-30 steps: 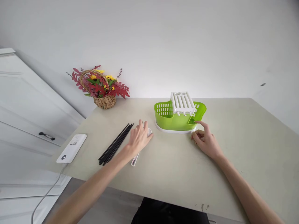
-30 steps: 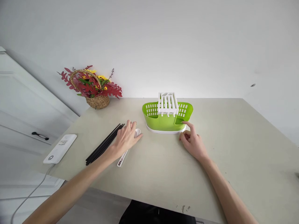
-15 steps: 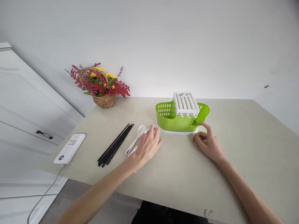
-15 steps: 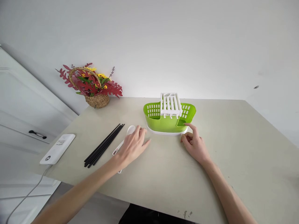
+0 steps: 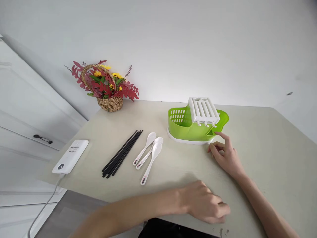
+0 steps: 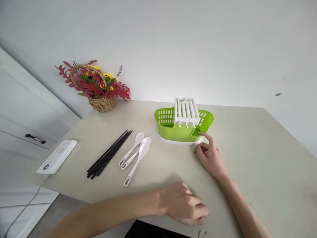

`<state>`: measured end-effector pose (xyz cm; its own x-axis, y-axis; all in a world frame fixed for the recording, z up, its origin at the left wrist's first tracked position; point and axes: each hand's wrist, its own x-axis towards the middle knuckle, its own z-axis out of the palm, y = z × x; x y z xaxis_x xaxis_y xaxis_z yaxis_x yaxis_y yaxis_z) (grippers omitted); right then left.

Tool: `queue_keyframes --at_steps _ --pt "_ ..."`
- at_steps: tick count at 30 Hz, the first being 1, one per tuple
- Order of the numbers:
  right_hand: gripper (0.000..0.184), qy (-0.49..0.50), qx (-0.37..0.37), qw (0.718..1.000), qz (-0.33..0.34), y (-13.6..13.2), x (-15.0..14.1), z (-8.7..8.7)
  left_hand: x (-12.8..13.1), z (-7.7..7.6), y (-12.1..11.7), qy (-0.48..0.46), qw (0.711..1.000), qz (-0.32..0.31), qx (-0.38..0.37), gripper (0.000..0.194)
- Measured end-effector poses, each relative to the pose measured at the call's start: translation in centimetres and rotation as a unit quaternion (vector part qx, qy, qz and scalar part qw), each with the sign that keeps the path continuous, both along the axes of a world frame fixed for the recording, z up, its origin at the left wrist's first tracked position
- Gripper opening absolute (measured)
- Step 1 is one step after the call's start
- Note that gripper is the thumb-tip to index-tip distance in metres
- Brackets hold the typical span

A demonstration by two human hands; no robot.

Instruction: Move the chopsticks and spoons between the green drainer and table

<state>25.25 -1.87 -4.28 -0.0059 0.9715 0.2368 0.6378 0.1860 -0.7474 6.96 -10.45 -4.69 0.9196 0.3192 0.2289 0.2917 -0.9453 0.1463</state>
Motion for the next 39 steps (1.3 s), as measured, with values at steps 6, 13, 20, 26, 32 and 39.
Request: queue_keyframes --at_steps 6,13,20,26,32,39 --pt "0.059 -0.061 0.042 0.997 -0.023 -0.3 -0.6 -0.2 0.4 0.1 0.9 -0.020 0.997 0.016 -0.071 0.022" --pt "0.060 -0.097 0.044 0.994 -0.012 0.3 -3.8 -0.2 0.5 -0.6 0.6 -0.033 0.998 0.027 -0.036 0.026" --pt "0.062 -0.172 0.044 0.984 0.036 3.6 -8.9 1.4 0.5 -0.8 0.7 -0.044 0.998 0.023 -0.038 0.026" --pt "0.067 -0.194 0.046 0.976 0.084 6.5 -12.2 2.2 0.2 -0.8 0.6 -0.037 0.998 0.011 -0.051 0.027" --pt "0.057 -0.179 0.117 0.972 0.098 7.5 -13.6 2.1 0.4 -1.4 0.5 -0.032 0.998 0.016 -0.053 0.025" --pt "0.062 -0.179 0.096 0.975 0.094 7.6 -14.5 1.7 0.7 -1.9 0.5 -0.026 1.000 0.012 -0.012 0.026"
